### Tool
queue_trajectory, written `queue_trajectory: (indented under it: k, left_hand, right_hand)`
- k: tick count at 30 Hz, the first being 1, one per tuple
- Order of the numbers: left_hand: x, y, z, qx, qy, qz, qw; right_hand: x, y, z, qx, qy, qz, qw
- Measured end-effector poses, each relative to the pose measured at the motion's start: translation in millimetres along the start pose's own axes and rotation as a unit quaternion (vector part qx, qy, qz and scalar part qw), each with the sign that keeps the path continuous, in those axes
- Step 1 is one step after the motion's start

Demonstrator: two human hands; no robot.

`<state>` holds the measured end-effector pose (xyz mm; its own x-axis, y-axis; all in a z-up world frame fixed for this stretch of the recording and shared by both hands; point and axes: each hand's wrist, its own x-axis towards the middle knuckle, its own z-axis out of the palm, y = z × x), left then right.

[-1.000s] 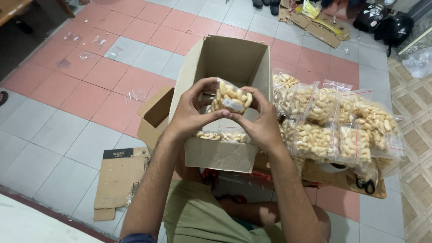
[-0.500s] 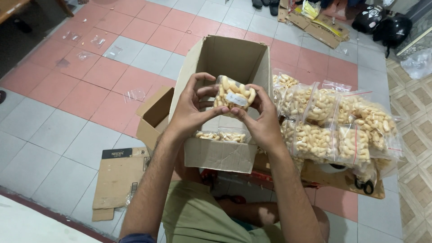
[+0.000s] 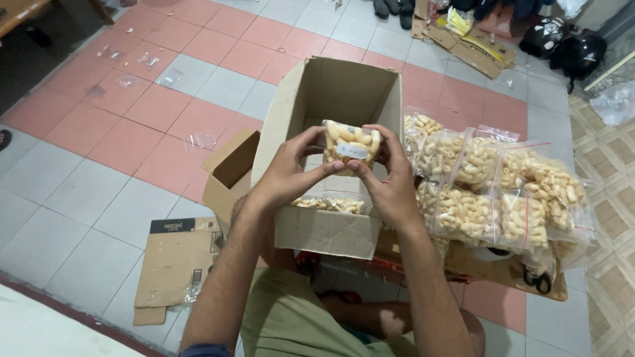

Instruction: Packing small plastic bags of snacks into a cardboard box

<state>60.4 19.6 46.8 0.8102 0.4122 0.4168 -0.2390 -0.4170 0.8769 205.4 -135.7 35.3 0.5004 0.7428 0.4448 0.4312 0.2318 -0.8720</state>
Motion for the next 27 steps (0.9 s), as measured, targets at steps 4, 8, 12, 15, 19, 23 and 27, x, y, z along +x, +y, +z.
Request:
queue_trajectory:
  k: [4,8,12,15,19,23,27]
  left_hand:
    - [-1,5,-2,-0.023,-0.013,-0.002,1.0]
    - [-1,9,-3,-0.055,-0.02,-0.008,0.998]
    - [-5,-2,-3,-0.059,-0.007,-0.015,0.998]
    - [-6,2,-3,-0.027,-0.006,-0.019,0.999]
    - [-5,-1,-4,0.025,-0.027,-0.023,0.999]
    - [-6,8,-1,0.103,0.009,-0.018,0.994]
    - [-20,13,-12,0.17,0.139,0.098,0.971]
  right_hand:
    - [-1,0,1,-0.003,-0.002,-0.001,1.0]
    - [-2,2,2,-0.013,0.015,0.007,1.0]
    - [1,-2,3,-0.015,0.024,0.019,0.999]
    - [5,-1,-5,0.018,-0.023,0.071,0.997]
    - [18,-5,-29,-0.002,-0.087,0.116,0.989]
    - [45,-47,-32,-0.103,-0.178,0.113,0.972]
    - [66,-45,-27,-0.206,-0.244,0.104,0.942]
